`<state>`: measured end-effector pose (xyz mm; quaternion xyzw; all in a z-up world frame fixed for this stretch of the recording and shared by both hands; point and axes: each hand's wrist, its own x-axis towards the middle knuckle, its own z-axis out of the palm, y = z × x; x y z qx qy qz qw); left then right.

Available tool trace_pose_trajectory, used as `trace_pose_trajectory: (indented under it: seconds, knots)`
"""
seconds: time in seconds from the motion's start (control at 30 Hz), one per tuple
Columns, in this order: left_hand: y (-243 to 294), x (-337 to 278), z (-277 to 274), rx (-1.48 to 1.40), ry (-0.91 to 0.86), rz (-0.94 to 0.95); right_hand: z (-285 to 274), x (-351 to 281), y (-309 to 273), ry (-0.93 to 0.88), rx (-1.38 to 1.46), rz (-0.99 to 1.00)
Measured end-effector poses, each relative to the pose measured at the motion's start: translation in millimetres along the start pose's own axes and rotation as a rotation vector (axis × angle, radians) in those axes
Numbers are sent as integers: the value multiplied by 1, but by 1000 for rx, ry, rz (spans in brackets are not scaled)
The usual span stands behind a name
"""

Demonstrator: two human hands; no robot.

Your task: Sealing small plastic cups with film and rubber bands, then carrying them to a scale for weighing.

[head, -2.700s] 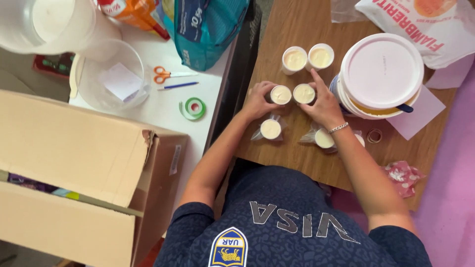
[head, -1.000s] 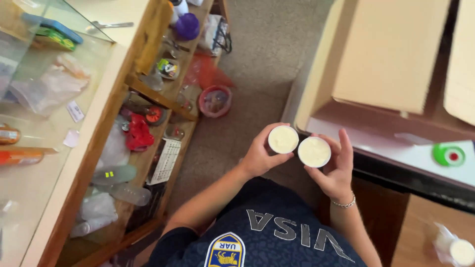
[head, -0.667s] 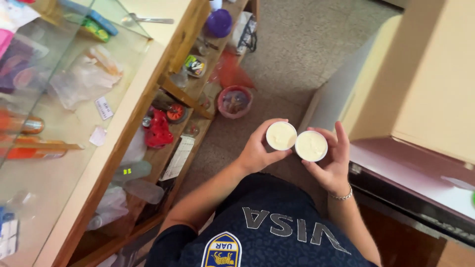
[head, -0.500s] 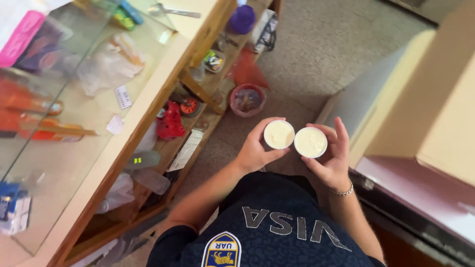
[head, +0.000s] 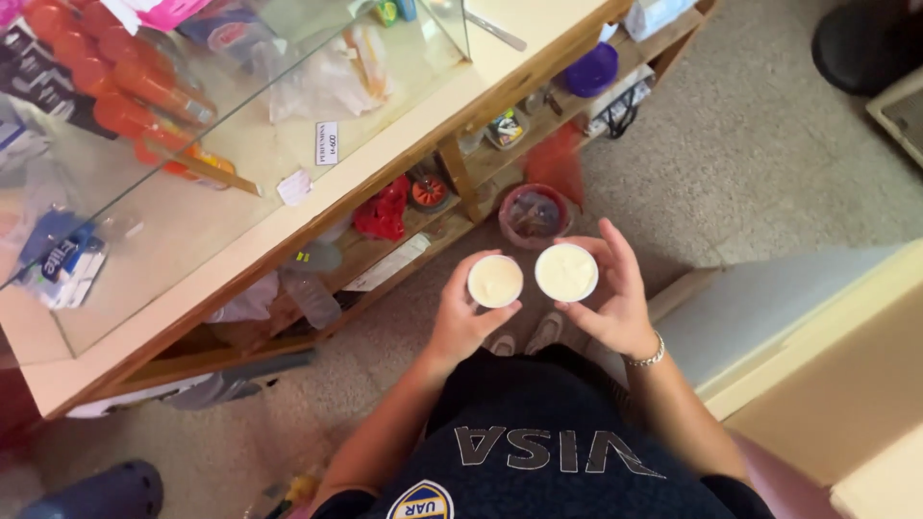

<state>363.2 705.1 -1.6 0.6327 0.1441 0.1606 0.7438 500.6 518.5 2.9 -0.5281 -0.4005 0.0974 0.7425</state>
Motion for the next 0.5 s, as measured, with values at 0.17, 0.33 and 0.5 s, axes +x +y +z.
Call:
trace_pose_trajectory:
  seconds: [0.17,0.33,0.5]
  knots:
    - [-2,31,18,-23,194,3,-27,54,3,-105,40,-46]
    - [5,52,53,-39,271,45,-56,77,0,-142,64,-61]
    - [-6,65,56,38,298,12,-71,83,9,-153,41,-38]
